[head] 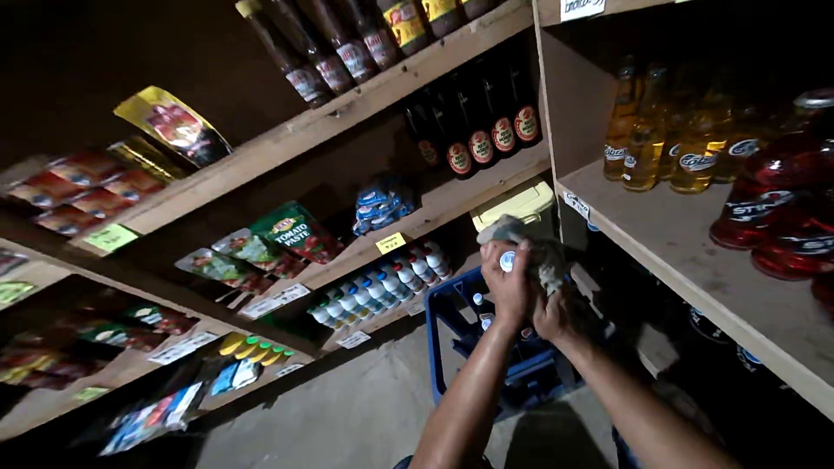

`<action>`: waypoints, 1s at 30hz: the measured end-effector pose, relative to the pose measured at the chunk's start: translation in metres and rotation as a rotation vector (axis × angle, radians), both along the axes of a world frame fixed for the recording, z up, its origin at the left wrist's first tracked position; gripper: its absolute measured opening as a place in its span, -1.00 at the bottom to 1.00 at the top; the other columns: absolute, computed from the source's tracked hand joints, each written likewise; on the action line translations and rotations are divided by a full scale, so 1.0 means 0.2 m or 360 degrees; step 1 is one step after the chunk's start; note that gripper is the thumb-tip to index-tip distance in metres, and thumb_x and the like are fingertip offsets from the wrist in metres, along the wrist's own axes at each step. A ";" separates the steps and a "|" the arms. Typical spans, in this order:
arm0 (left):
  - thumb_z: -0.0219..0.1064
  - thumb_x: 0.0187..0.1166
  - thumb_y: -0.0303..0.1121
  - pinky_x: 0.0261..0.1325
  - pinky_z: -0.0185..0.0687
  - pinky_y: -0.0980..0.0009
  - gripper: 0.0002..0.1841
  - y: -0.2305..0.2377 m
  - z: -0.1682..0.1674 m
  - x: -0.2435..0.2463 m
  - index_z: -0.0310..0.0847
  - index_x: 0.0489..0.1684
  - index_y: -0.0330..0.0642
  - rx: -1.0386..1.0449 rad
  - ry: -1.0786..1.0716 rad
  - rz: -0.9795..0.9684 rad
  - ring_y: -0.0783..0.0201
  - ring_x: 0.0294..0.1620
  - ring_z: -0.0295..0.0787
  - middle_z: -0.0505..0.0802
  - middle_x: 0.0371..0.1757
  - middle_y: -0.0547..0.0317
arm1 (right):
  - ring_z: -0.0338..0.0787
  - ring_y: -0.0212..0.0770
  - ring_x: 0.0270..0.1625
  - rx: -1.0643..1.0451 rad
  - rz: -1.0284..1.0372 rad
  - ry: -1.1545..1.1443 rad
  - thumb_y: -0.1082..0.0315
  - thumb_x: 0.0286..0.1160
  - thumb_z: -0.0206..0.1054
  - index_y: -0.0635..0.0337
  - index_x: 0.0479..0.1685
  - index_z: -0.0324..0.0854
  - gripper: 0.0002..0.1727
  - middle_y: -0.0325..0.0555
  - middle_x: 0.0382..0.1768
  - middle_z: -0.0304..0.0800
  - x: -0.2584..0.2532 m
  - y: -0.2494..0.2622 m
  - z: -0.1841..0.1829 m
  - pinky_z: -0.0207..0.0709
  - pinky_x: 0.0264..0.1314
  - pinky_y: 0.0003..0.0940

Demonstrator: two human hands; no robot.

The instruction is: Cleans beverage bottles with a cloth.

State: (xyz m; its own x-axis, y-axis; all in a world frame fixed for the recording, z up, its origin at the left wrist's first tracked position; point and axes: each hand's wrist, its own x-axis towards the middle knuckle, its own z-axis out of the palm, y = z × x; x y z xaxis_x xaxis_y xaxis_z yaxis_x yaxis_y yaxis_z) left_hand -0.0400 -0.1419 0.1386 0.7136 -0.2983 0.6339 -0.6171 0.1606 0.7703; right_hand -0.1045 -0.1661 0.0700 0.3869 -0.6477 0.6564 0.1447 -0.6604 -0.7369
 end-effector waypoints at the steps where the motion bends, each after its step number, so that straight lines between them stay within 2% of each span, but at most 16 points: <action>1: 0.32 0.41 -0.32 0.12 0.48 0.51 -0.75 0.01 0.01 -0.03 0.64 -0.70 -0.16 -0.0037 -0.0023 -0.0033 0.46 -0.09 0.61 0.68 -0.38 0.33 | 0.90 0.05 0.06 -0.0022 -0.0048 -0.0053 0.20 0.57 0.22 0.62 0.00 0.68 -0.51 0.35 -0.07 0.86 -0.01 -0.01 -0.06 0.69 0.25 -0.13; 3: 0.32 0.40 -0.33 0.19 0.50 0.51 -0.77 0.04 0.05 -0.06 0.65 -0.68 -0.15 -0.0127 -0.0063 -0.0090 0.47 -0.01 0.65 0.74 -0.35 0.35 | 0.89 -0.07 0.08 0.0033 -0.0126 -0.0115 0.11 0.66 0.12 0.62 0.01 0.69 -0.43 0.32 -0.05 0.86 -0.01 -0.04 -0.15 0.68 0.29 -0.24; 5: 0.31 0.42 -0.31 0.14 0.57 0.53 -0.77 0.08 0.12 -0.07 0.67 -0.69 -0.06 -0.0249 -0.0066 -0.0138 0.51 -0.02 0.69 0.76 -0.33 0.43 | 0.86 0.05 0.14 0.0255 -0.0128 0.0059 0.23 0.67 0.08 0.70 0.10 0.64 -0.46 0.43 0.02 0.82 -0.05 -0.05 -0.13 0.63 0.33 -0.17; 7: 0.35 0.44 -0.24 0.10 0.60 0.55 -0.76 0.11 0.20 -0.09 0.69 -0.68 0.07 -0.0359 -0.0139 -0.0254 0.53 -0.07 0.70 0.75 -0.35 0.50 | 0.61 0.24 0.49 0.0756 0.0183 0.0402 0.36 0.81 -0.02 0.69 0.44 0.44 -0.50 0.55 0.37 0.60 -0.12 -0.11 -0.02 0.35 0.64 -0.01; 8: 0.39 0.45 -0.18 0.17 0.58 0.54 -0.76 0.13 0.23 -0.12 0.71 -0.67 0.12 -0.0381 -0.0214 -0.0340 0.54 -0.07 0.69 0.74 -0.37 0.54 | 0.56 0.19 0.54 0.0966 0.0253 0.0368 0.34 0.87 -0.07 0.65 0.48 0.43 -0.50 0.52 0.42 0.57 -0.11 -0.14 -0.03 0.30 0.67 -0.04; 11: 0.39 0.54 -0.02 0.42 0.45 0.46 -0.72 0.19 0.33 -0.16 0.71 -0.60 0.19 -0.0324 -0.0523 -0.0577 0.58 0.00 0.65 0.70 -0.36 0.61 | 0.69 -0.31 0.21 0.1464 0.0432 -0.0206 0.21 0.89 -0.06 0.54 0.38 0.50 -0.50 0.16 0.19 0.71 0.03 -0.20 -0.15 0.56 0.35 -0.41; 14: 0.29 0.65 0.08 0.47 0.36 0.46 -0.62 0.24 0.41 -0.20 0.65 -0.58 0.14 -0.0136 -0.0841 -0.0779 0.58 0.03 0.64 0.70 -0.41 0.60 | 0.75 -0.54 -0.15 0.1819 0.0994 -0.0547 0.23 0.90 -0.10 0.26 0.20 0.54 -0.64 -0.27 -0.17 0.77 0.02 -0.23 -0.13 0.71 -0.04 -0.55; 17: 0.26 0.66 0.05 0.43 0.37 0.50 -0.60 0.24 0.50 -0.25 0.60 -0.58 0.05 -0.0018 -0.1005 -0.0933 0.58 0.00 0.63 0.68 -0.45 0.54 | 0.78 -0.53 -0.08 0.1728 0.1258 -0.0471 0.24 0.90 -0.13 0.27 0.25 0.52 -0.63 -0.26 -0.13 0.80 0.03 -0.29 -0.15 0.71 0.05 -0.54; 20: 0.30 0.64 -0.02 0.37 0.35 0.52 -0.63 0.22 0.58 -0.26 0.61 -0.60 0.04 -0.0016 -0.0987 -0.1060 0.62 -0.07 0.62 0.68 -0.49 0.57 | 0.69 -0.45 0.07 0.1549 0.0882 -0.0216 0.26 0.88 -0.02 0.49 0.41 0.45 -0.56 0.02 0.11 0.72 0.04 -0.32 -0.11 0.59 0.23 -0.49; 21: 0.31 0.63 -0.02 0.38 0.36 0.51 -0.63 0.21 0.61 -0.26 0.60 -0.61 0.05 0.0008 -0.0960 -0.1135 0.61 -0.05 0.62 0.68 -0.47 0.56 | 0.70 -0.45 0.04 0.1596 0.0846 -0.0247 0.21 0.89 -0.02 0.45 0.40 0.47 -0.55 -0.02 0.07 0.73 0.04 -0.32 -0.12 0.62 0.18 -0.48; 23: 0.35 0.55 0.03 0.25 0.48 0.51 -0.59 0.20 0.71 -0.22 0.56 -0.71 0.07 0.0065 -0.0836 -0.1321 0.56 -0.13 0.63 0.65 -0.52 0.54 | 0.77 -0.40 -0.01 0.1778 0.1090 -0.0476 0.07 0.89 -0.03 0.26 0.37 0.52 -0.53 -0.11 0.01 0.78 0.00 -0.30 -0.15 0.71 0.09 -0.40; 25: 0.36 0.43 0.08 0.01 0.67 0.45 -0.54 0.14 0.82 -0.15 0.46 -0.87 0.10 0.0006 -0.0697 -0.1342 0.48 -0.34 0.69 0.63 -0.65 0.51 | 0.81 -0.45 -0.12 0.1840 0.1536 -0.0834 0.07 0.86 -0.06 0.07 0.10 0.67 -0.59 -0.27 -0.17 0.85 -0.07 -0.26 -0.10 0.74 -0.04 -0.45; 26: 0.32 0.47 0.14 0.07 0.67 0.40 -0.53 0.11 0.87 -0.09 0.52 -0.82 0.09 -0.0018 -0.0651 -0.1290 0.45 -0.30 0.70 0.67 -0.59 0.49 | 0.82 -0.47 -0.05 0.1826 0.1668 -0.0931 0.11 0.88 -0.15 0.05 0.11 0.66 -0.57 -0.29 -0.13 0.87 -0.12 -0.23 -0.03 0.75 0.05 -0.47; 28: 0.00 0.71 0.28 0.15 0.63 0.41 -0.45 0.10 0.85 0.01 0.61 -0.40 0.03 -0.0065 -0.0627 -0.0797 0.46 -0.08 0.72 0.75 -0.27 0.44 | 0.84 -0.42 0.03 0.1954 0.1733 -0.1097 0.11 0.91 -0.25 0.08 0.17 0.65 -0.50 -0.23 -0.05 0.88 -0.17 -0.17 0.05 0.76 0.11 -0.43; 29: -0.12 0.80 0.21 0.10 0.69 0.47 -0.46 0.12 0.77 0.01 0.61 0.05 -0.03 -0.0041 -0.0565 -0.0396 0.50 -0.02 0.73 0.76 -0.02 0.39 | 0.85 -0.41 0.02 0.2066 0.1675 -0.1151 0.10 0.91 -0.29 0.07 0.16 0.64 -0.48 -0.23 -0.07 0.89 -0.17 -0.16 0.05 0.78 0.08 -0.41; 30: -0.09 0.82 0.10 0.11 0.69 0.44 -0.48 0.16 0.65 0.00 0.42 0.49 -0.06 0.0057 -0.0432 -0.0068 0.46 0.08 0.71 0.70 0.27 0.26 | 0.85 -0.42 0.00 0.2136 0.1580 -0.1151 0.07 0.91 -0.35 0.04 0.16 0.59 -0.46 -0.25 -0.10 0.87 -0.17 -0.16 0.05 0.78 0.04 -0.41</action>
State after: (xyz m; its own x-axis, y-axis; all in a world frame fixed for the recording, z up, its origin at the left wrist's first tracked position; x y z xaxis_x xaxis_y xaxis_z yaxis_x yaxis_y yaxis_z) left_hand -0.0407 -0.1100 0.2680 0.5052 -0.3502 0.7888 -0.7952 0.1662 0.5831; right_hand -0.1376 -0.1990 0.0801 0.8227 -0.5516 0.1373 0.5673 0.7820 -0.2579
